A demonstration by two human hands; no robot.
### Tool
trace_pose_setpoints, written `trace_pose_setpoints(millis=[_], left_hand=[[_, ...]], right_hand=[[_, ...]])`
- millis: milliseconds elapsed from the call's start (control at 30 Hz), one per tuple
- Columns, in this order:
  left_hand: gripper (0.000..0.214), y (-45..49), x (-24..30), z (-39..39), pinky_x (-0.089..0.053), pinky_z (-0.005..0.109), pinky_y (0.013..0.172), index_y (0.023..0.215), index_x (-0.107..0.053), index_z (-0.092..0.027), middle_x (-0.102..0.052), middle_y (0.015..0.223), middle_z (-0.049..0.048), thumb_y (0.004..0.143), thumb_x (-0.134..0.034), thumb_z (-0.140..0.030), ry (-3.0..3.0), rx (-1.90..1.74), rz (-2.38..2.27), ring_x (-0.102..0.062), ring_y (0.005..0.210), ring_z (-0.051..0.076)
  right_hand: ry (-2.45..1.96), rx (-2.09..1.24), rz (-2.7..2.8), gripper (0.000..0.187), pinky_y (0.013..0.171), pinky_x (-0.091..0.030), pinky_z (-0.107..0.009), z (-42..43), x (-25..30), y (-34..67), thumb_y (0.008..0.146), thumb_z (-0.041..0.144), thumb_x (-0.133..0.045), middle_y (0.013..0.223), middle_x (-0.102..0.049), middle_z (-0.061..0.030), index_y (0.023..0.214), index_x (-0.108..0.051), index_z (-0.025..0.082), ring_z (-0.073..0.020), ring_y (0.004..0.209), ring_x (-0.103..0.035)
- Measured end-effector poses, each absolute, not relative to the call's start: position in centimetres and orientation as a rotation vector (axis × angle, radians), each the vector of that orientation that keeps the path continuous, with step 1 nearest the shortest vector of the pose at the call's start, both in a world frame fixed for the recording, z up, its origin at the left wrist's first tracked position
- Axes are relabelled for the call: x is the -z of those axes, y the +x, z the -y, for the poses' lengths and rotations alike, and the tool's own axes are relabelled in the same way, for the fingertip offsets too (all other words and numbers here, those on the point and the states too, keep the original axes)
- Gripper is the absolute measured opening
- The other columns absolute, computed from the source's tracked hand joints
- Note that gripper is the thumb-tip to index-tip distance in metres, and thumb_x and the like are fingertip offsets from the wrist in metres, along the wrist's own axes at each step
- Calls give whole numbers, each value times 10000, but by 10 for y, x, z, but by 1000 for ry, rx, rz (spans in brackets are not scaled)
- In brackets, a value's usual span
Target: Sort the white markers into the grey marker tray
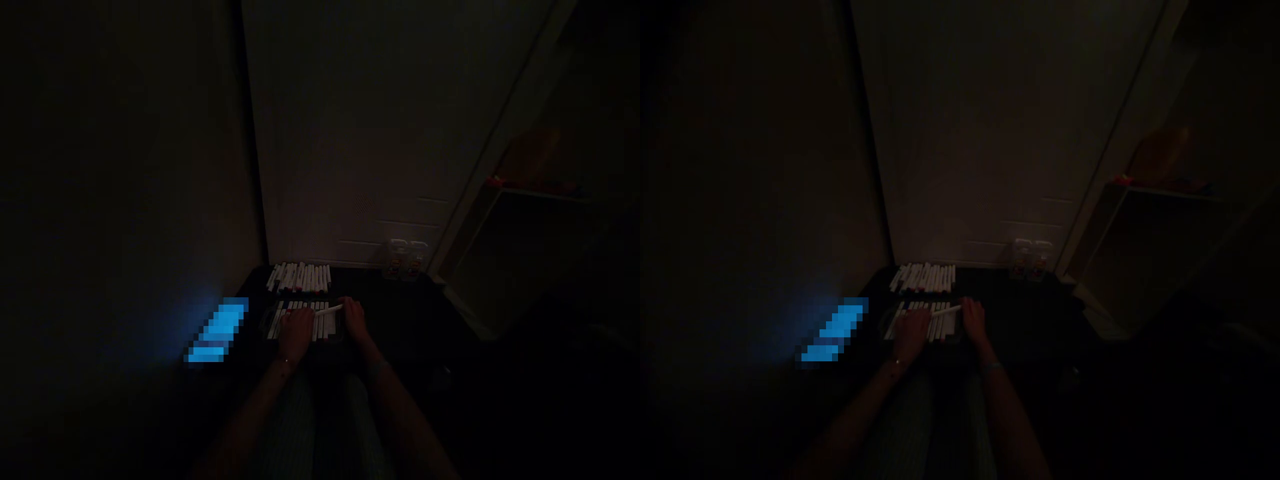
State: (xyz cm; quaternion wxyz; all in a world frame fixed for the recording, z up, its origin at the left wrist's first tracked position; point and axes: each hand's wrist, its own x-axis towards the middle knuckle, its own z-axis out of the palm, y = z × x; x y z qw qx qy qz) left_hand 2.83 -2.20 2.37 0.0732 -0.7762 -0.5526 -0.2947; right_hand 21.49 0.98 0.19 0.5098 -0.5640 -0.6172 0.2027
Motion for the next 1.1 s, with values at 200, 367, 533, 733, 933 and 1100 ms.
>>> trace_pose_setpoints(millis=[200, 367, 533, 733, 933, 1100], left_hand=[[263, 32, -17, 19, -329, 357, 767, 848, -546, -199, -596, 846, 51, 871, -286, -234, -2315, 887, 1701, -520, 847, 198], [278, 32, -8, 12, -347, 339, 800, 953, -530, -195, -597, 964, 66, 882, -270, -265, -2312, 1036, 1704, -519, 917, 195], [305, 27, -6, 10, -392, 304, 745, 1016, -503, -197, -601, 942, 67, 889, -249, -307, -2295, 1187, 1820, -545, 849, 180], [274, 27, -8, 13, -409, 311, 796, 1049, -496, -212, -575, 1047, 61, 874, -302, -296, -2351, 1324, 1771, -526, 951, 183], [258, 28, -10, 14, -402, 324, 836, 1038, -509, -215, -574, 1042, 48, 864, -329, -275, -2369, 1344, 1744, -511, 971, 184], [263, 28, -14, 17, -399, 327, 823, 1038, -504, -202, -568, 1036, 61, 868, -320, -279, -2320, 1287, 1789, -511, 961, 187]], right_hand=[[-1440, -355, 1561, 323, 846, -290, -301, -3, -3, 214, 875, 363, -279, 903, -598, 6, 921, -581, 259, -159, 889, -469], [-1322, -503, 1309, 305, 805, -347, -285, -2, -4, 207, 832, 426, -346, 918, -600, 14, 958, -570, 263, -154, 883, -502], [-1179, -705, 1166, 294, 736, -408, -263, -2, -5, 200, 763, 454, -449, 874, -622, 5, 911, -587, 241, -159, 848, -540], [-1063, -817, 1088, 348, 698, -442, -263, -1, -3, 200, 744, 452, -487, 889, -629, -35, 952, -570, 186, -161, 810, -571], [-1106, -745, 1110, 327, 701, -441, -256, 6, -6, 200, 758, 435, -469, 888, -625, -35, 937, -579, 183, -158, 819, -563], [-1212, -646, 1216, 294, 693, -431, -249, 14, -14, 201, 773, 414, -450, 844, -635, -29, 906, -604, 202, -157, 803, -557]])
